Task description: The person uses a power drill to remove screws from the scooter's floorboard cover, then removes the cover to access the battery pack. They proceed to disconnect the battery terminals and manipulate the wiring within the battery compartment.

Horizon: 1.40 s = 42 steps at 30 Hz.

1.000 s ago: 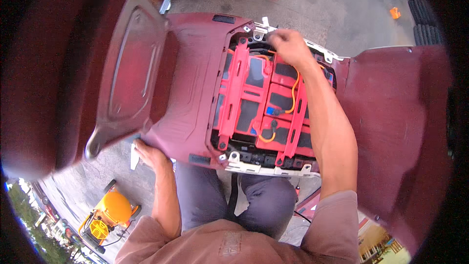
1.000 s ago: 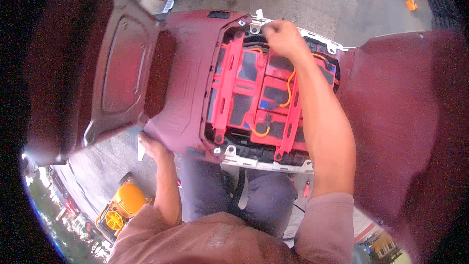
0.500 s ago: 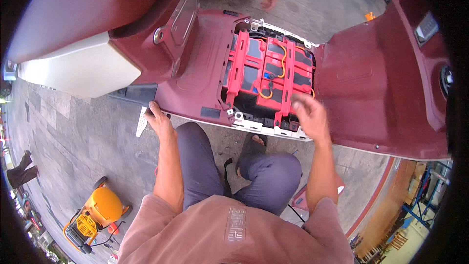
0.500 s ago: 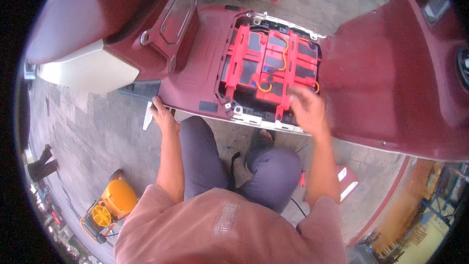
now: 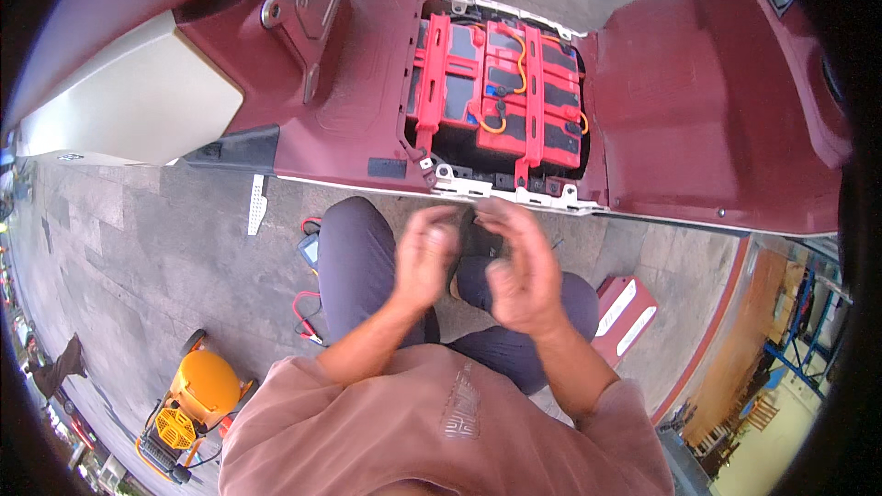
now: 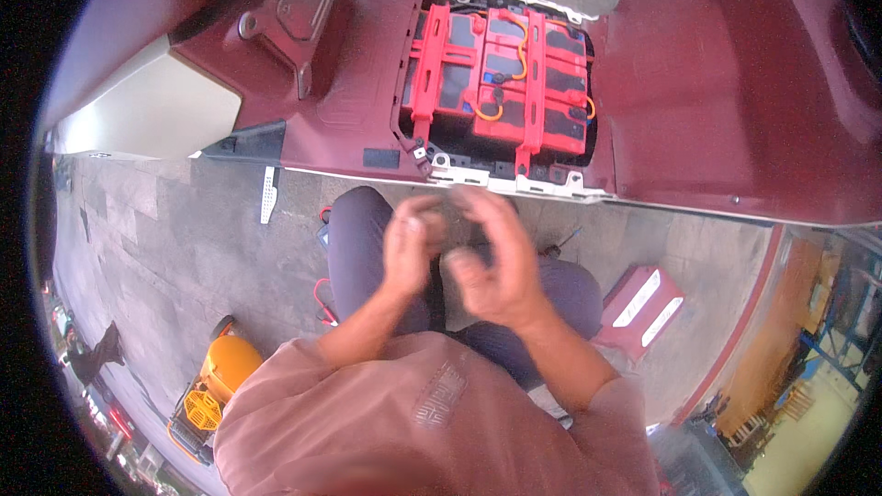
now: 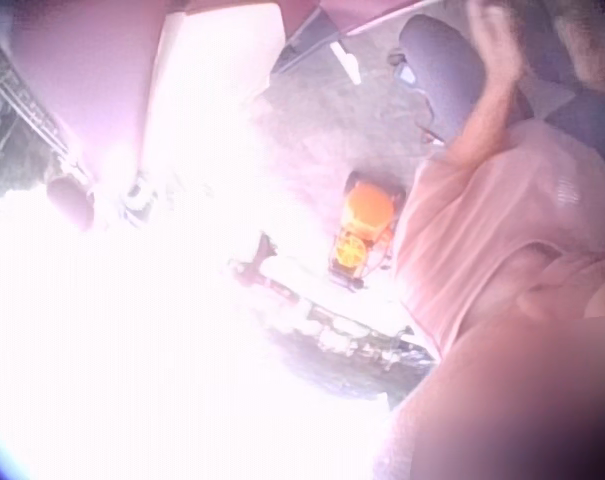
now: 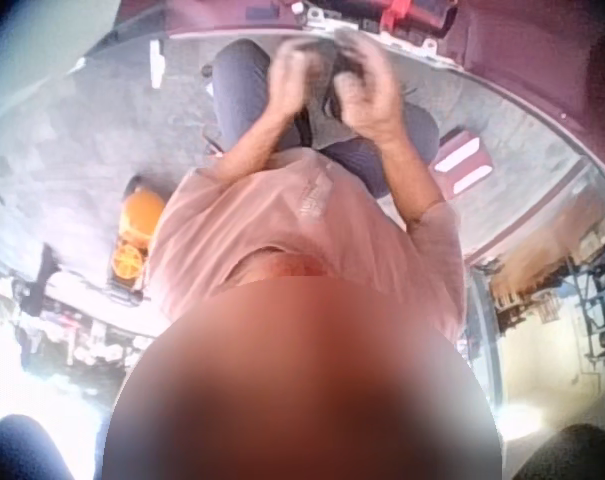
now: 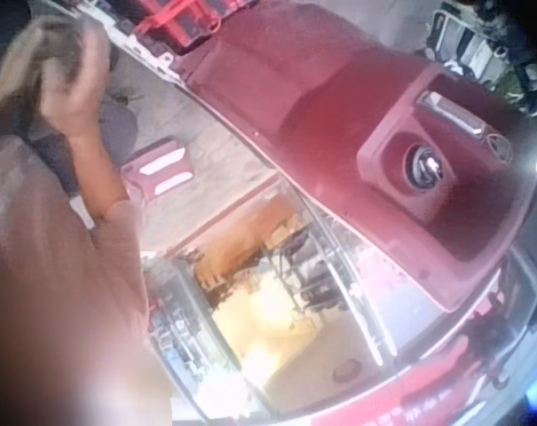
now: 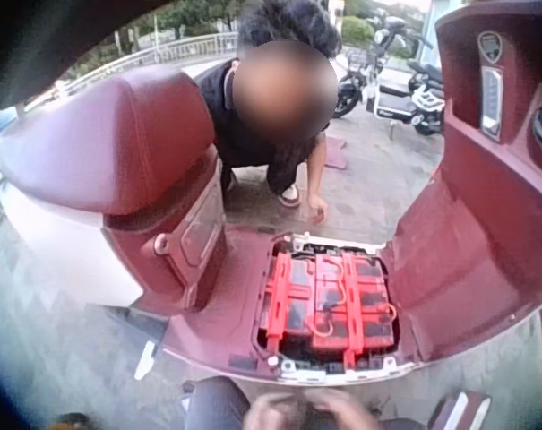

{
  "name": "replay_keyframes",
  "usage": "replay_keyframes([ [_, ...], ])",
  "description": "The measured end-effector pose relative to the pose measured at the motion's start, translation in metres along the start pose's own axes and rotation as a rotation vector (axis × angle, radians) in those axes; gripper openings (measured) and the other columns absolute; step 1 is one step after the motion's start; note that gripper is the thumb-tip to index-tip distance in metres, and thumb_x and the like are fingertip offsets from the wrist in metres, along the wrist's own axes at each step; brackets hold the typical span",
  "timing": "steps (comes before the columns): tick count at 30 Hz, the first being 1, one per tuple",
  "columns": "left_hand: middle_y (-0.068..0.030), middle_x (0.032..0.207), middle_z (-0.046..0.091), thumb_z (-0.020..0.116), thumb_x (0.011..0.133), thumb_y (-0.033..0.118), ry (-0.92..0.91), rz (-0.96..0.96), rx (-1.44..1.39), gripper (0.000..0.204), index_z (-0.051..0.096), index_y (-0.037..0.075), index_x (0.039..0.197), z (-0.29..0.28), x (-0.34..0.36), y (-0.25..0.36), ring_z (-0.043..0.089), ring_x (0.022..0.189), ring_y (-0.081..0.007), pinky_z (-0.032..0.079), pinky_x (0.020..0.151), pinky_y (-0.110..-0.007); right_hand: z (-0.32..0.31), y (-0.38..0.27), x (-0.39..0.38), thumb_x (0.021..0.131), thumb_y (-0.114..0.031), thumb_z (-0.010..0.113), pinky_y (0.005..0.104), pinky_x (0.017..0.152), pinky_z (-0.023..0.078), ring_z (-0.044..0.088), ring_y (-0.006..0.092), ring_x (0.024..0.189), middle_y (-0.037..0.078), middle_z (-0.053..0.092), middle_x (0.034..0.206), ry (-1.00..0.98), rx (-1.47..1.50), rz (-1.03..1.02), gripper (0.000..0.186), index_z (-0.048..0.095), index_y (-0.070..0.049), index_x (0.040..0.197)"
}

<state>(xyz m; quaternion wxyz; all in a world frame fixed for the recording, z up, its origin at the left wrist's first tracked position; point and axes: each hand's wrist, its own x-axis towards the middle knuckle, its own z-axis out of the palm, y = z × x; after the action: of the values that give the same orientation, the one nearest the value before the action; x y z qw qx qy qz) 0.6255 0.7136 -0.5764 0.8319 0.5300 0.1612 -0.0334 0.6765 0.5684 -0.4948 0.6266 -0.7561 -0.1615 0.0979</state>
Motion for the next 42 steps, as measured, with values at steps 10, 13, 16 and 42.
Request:
replay_keyframes([
  [10,-0.0162,0.143,0.038,0.035,0.097,0.063,-0.192,0.009,-0.385,0.082,0.025,-0.002,0.147,0.025,0.011,-0.014,0.036,0.134,-0.0263,0.030,0.111,-0.039,0.066,-0.006,0.009,0.091,-0.069,0.033,0.0442,0.116,0.018,0.031,0.0308,0.138,0.021,0.032,0.148,0.058,0.461,0.095,0.094,0.015,0.002,0.151],
  [13,-0.0189,0.148,0.033,0.035,0.096,0.065,-0.175,0.002,-0.291,0.086,0.023,-0.003,0.148,0.018,0.005,-0.030,0.031,0.139,-0.0289,0.026,0.114,-0.038,0.073,-0.004,0.014,0.091,-0.070,0.034,0.0450,0.116,0.018,0.029,0.0318,0.139,0.022,0.029,0.150,0.100,0.537,0.205,0.095,0.012,0.000,0.152],
  [16,-0.0194,0.148,0.033,0.036,0.095,0.066,-0.183,-0.084,-0.473,0.087,0.023,-0.003,0.148,0.030,-0.015,-0.036,0.031,0.139,-0.0295,0.026,0.114,-0.039,0.073,0.002,0.023,0.091,-0.071,0.033,0.0412,0.114,0.023,0.034,0.0306,0.137,0.020,0.034,0.149,0.199,0.665,0.216,0.094,0.014,-0.003,0.153],
  [42,-0.0065,0.096,0.064,0.061,0.094,0.012,0.502,0.366,0.375,0.017,0.061,0.000,0.105,-0.102,0.052,0.042,0.058,0.079,-0.0116,0.048,0.073,-0.026,-0.090,0.079,0.182,0.103,-0.053,0.022,0.0392,0.100,0.039,0.055,0.0220,0.119,0.013,0.062,0.126,0.205,0.081,0.273,0.067,0.056,-0.001,0.129],
])
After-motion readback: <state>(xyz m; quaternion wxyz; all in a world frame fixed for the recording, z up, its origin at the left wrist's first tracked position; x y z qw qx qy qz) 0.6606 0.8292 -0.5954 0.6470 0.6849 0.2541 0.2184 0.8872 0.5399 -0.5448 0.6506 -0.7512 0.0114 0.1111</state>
